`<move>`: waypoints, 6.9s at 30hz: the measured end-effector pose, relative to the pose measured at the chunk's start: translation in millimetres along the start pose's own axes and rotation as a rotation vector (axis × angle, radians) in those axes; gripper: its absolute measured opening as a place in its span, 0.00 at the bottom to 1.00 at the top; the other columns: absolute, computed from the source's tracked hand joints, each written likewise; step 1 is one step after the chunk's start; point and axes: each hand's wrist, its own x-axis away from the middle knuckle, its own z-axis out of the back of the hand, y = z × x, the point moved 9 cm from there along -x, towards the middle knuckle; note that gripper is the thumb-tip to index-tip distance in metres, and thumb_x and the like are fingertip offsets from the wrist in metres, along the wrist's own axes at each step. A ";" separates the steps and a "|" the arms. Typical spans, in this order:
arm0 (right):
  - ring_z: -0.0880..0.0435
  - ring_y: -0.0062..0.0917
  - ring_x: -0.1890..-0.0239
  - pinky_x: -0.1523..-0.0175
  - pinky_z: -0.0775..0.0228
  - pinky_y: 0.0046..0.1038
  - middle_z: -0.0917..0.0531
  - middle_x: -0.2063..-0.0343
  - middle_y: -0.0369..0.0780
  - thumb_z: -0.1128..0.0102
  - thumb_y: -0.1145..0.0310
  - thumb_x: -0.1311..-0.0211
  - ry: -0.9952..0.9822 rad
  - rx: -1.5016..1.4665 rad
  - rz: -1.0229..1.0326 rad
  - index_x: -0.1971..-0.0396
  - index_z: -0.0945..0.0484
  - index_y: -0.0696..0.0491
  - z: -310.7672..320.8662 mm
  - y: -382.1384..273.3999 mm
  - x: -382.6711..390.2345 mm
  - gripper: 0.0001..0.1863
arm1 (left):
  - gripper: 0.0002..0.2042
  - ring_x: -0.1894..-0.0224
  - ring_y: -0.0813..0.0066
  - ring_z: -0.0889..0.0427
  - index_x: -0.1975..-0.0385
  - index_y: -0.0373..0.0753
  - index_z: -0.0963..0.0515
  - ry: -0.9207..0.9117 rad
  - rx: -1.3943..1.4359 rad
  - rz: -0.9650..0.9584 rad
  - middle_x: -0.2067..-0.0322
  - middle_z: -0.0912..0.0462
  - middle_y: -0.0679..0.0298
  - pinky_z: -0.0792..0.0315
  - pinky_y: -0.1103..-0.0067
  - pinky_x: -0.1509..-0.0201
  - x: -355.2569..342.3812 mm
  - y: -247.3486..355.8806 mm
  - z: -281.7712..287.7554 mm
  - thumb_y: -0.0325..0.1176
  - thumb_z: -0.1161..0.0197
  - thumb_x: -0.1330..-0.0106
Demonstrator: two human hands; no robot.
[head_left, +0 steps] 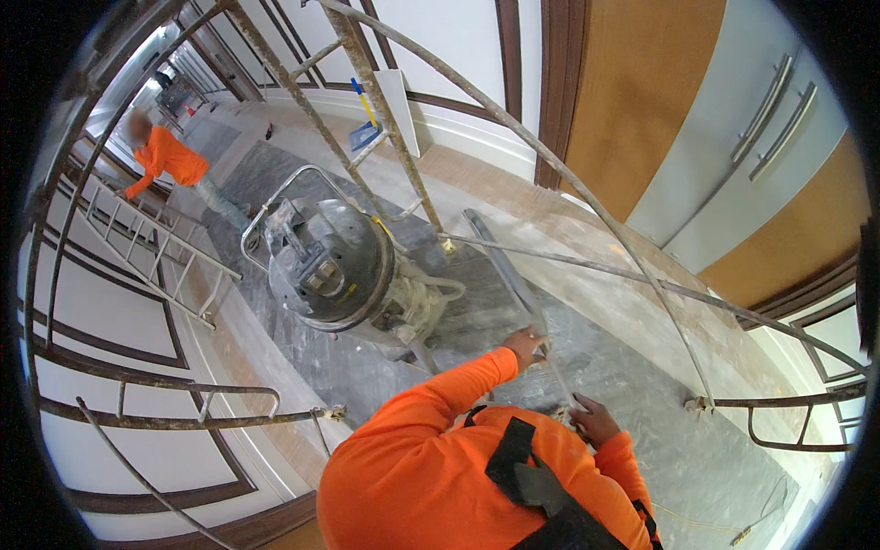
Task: The person stands on scaffolding and uses a long-handled squeegee tool to spread a gray leveling compound across a floor, while a vacuum unit sits nearby.
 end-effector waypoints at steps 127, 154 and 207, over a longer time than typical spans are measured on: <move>0.33 0.23 0.87 0.49 0.27 0.40 0.41 0.96 0.31 0.67 0.48 0.23 1.104 -1.003 0.918 0.86 0.35 0.46 45.1 -39.2 172.0 0.29 | 0.18 0.63 0.58 0.23 0.79 0.42 0.20 -0.004 0.068 -0.566 0.74 0.22 0.60 0.32 0.64 0.53 -108.0 53.4 -5.5 0.52 0.37 0.40; 0.49 0.17 0.94 0.75 0.38 0.26 0.44 0.94 0.31 0.62 0.57 0.21 1.127 -1.032 0.957 0.84 0.39 0.45 65.0 -5.7 214.0 0.24 | 0.14 0.68 0.51 0.16 0.75 0.40 0.15 -0.448 -0.047 -0.500 0.76 0.16 0.52 0.25 0.59 0.60 -105.9 92.0 -36.3 0.45 0.35 0.50; 0.37 0.22 0.84 0.49 0.34 0.37 0.42 0.93 0.32 0.62 0.57 0.21 1.340 -0.808 1.032 0.88 0.41 0.45 42.3 43.7 190.3 0.27 | 0.16 0.36 0.43 0.33 0.62 0.43 0.15 -0.329 -0.218 -0.687 0.44 0.25 0.43 0.44 0.59 0.27 -231.6 227.3 -181.0 0.48 0.39 0.37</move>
